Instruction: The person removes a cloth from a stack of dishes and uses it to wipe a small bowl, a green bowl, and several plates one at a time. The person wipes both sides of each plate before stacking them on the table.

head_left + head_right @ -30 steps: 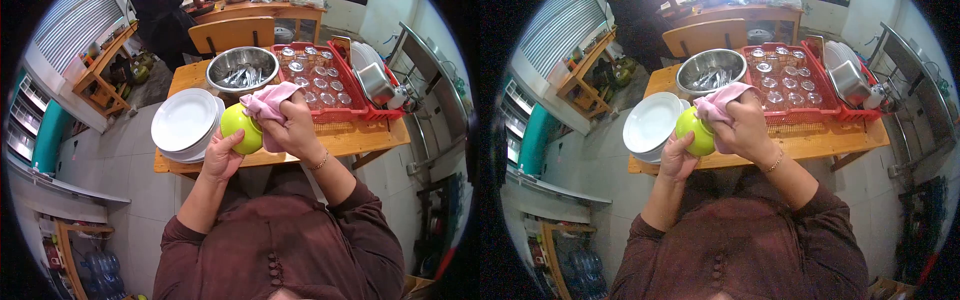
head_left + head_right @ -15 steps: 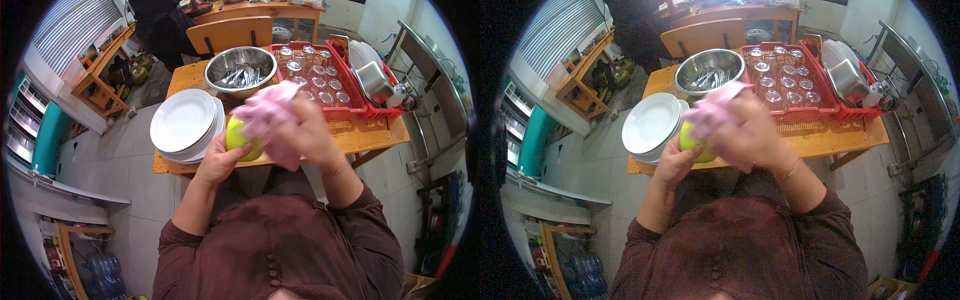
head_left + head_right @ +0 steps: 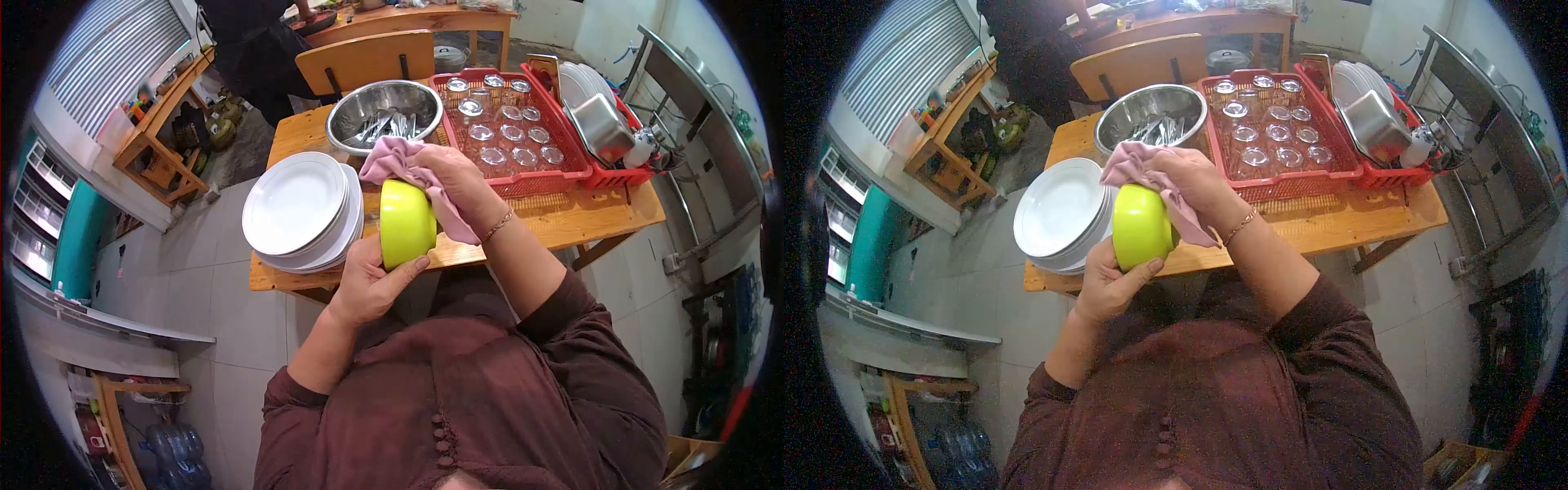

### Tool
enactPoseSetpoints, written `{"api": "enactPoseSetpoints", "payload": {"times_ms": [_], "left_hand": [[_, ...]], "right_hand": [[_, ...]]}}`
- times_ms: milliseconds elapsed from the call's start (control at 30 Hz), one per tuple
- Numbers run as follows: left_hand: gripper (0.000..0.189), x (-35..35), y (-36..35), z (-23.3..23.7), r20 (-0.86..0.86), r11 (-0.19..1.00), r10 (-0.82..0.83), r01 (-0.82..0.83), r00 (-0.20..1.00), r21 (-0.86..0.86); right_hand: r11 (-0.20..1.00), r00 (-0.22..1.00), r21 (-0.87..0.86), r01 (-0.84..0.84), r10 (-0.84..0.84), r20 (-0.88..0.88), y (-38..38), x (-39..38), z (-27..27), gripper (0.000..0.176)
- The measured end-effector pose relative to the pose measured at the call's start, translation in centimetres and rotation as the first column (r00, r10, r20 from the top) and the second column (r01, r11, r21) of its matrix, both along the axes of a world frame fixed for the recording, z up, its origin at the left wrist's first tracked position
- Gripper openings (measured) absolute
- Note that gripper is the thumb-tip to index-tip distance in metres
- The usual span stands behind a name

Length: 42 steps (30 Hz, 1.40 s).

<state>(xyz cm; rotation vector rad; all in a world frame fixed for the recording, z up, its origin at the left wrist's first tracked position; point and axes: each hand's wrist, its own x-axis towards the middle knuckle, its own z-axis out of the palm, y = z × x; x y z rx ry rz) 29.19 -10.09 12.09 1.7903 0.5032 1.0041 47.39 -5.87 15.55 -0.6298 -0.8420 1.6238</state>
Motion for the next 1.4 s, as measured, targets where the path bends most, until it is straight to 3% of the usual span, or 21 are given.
{"api": "enactPoseSetpoints", "payload": {"times_ms": [100, 167, 267, 300, 333, 400, 500, 567, 633, 700, 733, 767, 833, 900, 933, 1000, 1100, 1200, 1267, 1333, 1400], "left_hand": [[0.018, 2.0, -0.4, -0.3, 0.205, 0.979, 0.203, -0.205, 0.957, -0.01], [0.019, 3.5, -0.5, -0.4, 0.234, 0.956, 0.265, -0.287, 0.935, 0.064], [0.017, 4.3, 0.6, -1.2, 0.199, 0.888, 0.399, -0.431, 0.895, 0.159], [0.017, 4.7, 1.6, -1.4, 0.199, 0.855, 0.455, -0.488, 0.868, 0.175], [0.016, 4.9, 2.4, -1.8, 0.203, 0.819, 0.507, -0.541, 0.838, 0.191], [0.018, 4.1, 3.1, -1.9, 0.074, 0.849, 0.495, -0.5, 0.866, 0.171], [0.025, 3.7, 3.0, -1.4, 0.058, 0.845, 0.451, -0.447, 0.891, 0.293], [0.029, 3.0, 2.0, 0.1, 0.068, 0.885, 0.35, -0.353, 0.934, 0.302], [0.033, 2.2, 1.8, 0.9, 0.202, 0.971, 0.232, -0.24, 0.951, 0.014], [0.037, 1.4, 2.3, 1.3, 0.475, 0.865, 0.211, 0.063, 0.854, -0.498], [0.039, 1.1, 2.6, 1.4, 0.476, 0.812, 0.271, 0.067, 0.836, -0.58], [0.041, 0.7, 2.8, 1.4, 0.47, 0.75, 0.331, 0.074, 0.819, -0.657], [0.041, 0.5, 3.2, 0.7, 0.464, 0.681, 0.367, 0.107, 0.806, -0.724], [0.04, 1.2, 2.7, 0.6, 0.517, 0.696, 0.426, 0.096, 0.742, -0.711], [0.039, 1.5, 2.3, 0.7, 0.538, 0.699, 0.454, 0.091, 0.71, -0.709], [0.039, 1.4, 2.2, 0.8, 0.535, 0.709, 0.498, 0.036, 0.683, -0.705], [0.042, 1.7, 1.8, 0.6, 0.601, 0.768, 0.439, 0.068, 0.668, -0.637], [0.044, 0.6, 1.7, 0.9, 0.636, 0.786, 0.285, 0.205, 0.717, -0.583], [0.045, -0.6, 2.0, 0.4, 0.661, 0.759, 0.17, 0.331, 0.731, -0.561], [0.043, -1.4, 2.4, -0.5, 0.695, 0.722, 0.11, 0.424, 0.71, -0.547], [0.044, -1.5, 2.6, -1.7, 0.68, 0.716, 0.121, 0.411, 0.723, -0.564]], "right_hand": [[0.997, 0.983, 0.05, -0.057, 0.065, -0.172, 0.1, -1.1, -1.7, 0.039], [0.997, 0.967, 0.072, -0.004, 0.023, -0.254, -0.7, -1.8, -2.6, 0.042], [0.994, 0.934, -0.097, -0.049, 0.011, -0.358, -0.2, -1.9, -5.1, 0.041], [0.997, 0.928, -0.033, -0.067, 0.05, -0.37, -0.1, -2.6, -6.0, 0.041], [0.99, 0.956, -0.139, 0.025, -0.064, -0.285, -2.2, -3.8, -5.3, 0.04], [0.973, 0.893, -0.208, -0.101, -0.003, -0.449, -2.9, -3.8, -6.6, 0.04], [0.987, 0.951, -0.158, -0.013, -0.037, -0.307, -3.2, -3.3, -5.6, 0.04], [0.988, 0.91, 0.011, -0.155, 0.147, -0.388, -3.2, -2.1, -5.3, 0.04], [0.985, 0.903, 0.027, -0.169, 0.165, -0.397, -2.8, -1.9, -5.6, 0.037], [0.995, 0.998, -0.079, 0.054, -0.052, 0.029, -3.2, -1.9, -5.0, 0.038], [0.98, 0.956, -0.09, 0.176, -0.149, 0.252, -3.3, -1.9, -4.7, 0.039], [0.97, 0.953, 0.035, 0.24, -0.242, 0.181, -3.0, -2.1, -5.8, 0.045], [0.896, 0.844, 0.258, 0.362, -0.433, 0.316, -4.2, -3.0, -4.7, 0.046], [0.678, 0.497, 0.707, 0.2, -0.692, 0.523, -5.4, -3.9, -4.6, 0.051], [0.506, 0.28, 0.857, 0.102, -0.841, 0.463, -5.9, -4.4, -4.6, 0.053], [0.467, 0.263, 0.883, 0.049, -0.859, 0.44, -6.3, -5.4, -5.0, 0.058], [0.537, 0.552, 0.761, 0.364, -0.783, 0.289, -3.9, -5.8, -5.9, 0.051], [0.703, 0.792, 0.51, 0.496, -0.607, 0.068, -1.6, -5.4, -5.4, 0.04], [0.907, 0.951, 0.323, 0.269, -0.304, 0.061, -1.1, -3.0, -1.6, 0.033], [0.947, 0.965, 0.199, 0.253, -0.233, -0.121, -0.1, -2.0, -2.3, 0.03], [0.967, 0.975, 0.126, 0.223, -0.222, -0.027, 0.5, -0.6, -3.7, 0.028]]}}
